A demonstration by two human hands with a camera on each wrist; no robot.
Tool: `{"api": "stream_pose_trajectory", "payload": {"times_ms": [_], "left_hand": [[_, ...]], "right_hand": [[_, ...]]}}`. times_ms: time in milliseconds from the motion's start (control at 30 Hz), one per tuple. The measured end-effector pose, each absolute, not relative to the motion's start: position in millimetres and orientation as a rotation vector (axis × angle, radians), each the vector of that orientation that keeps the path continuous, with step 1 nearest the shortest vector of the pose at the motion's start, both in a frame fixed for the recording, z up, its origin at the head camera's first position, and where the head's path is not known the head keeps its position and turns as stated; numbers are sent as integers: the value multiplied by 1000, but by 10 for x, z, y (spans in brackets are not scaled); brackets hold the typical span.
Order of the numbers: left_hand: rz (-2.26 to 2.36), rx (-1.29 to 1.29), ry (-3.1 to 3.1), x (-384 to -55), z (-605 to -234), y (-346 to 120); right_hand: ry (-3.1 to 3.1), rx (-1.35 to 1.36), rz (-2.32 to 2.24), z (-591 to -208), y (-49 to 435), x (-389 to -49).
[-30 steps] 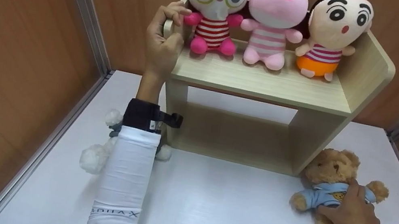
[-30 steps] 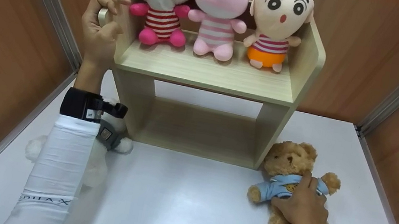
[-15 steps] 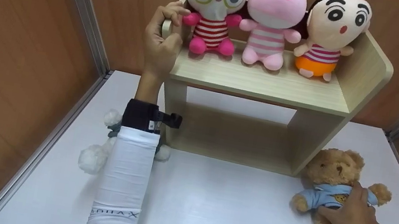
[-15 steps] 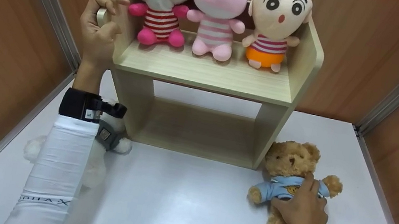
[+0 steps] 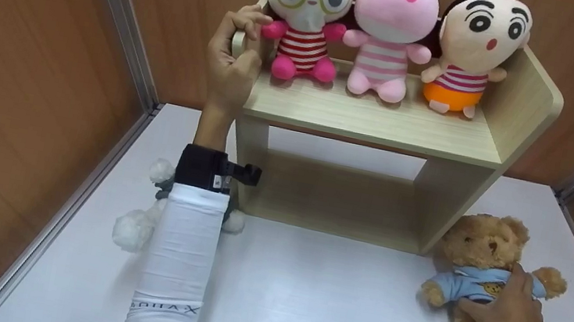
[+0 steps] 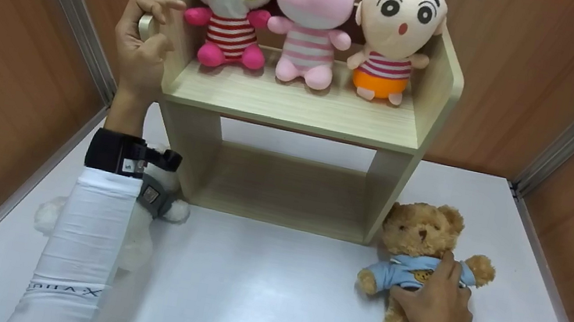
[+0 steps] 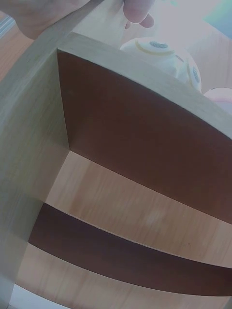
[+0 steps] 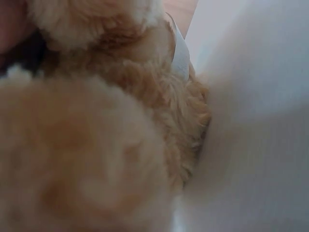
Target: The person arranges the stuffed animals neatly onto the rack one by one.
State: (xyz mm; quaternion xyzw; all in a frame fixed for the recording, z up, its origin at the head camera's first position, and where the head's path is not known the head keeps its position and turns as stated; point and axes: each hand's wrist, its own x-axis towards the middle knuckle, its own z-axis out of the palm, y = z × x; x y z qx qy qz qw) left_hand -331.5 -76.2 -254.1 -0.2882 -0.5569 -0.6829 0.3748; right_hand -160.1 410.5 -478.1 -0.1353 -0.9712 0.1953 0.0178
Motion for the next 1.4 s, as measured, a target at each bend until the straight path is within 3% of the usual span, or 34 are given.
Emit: {"api": "stream_pose_trajectory", "payload": {"times_ms": [1100,1400], "left_hand": [[-1731,-711,-1476,-3300,-2543,-776],[-1728,-728,-1458,-3301,-2545,-777]], "right_hand": [[-2525,-563,956,-4794,3811,-1561],[-2336,-470,1064,-4788,3709,-1548]]}}
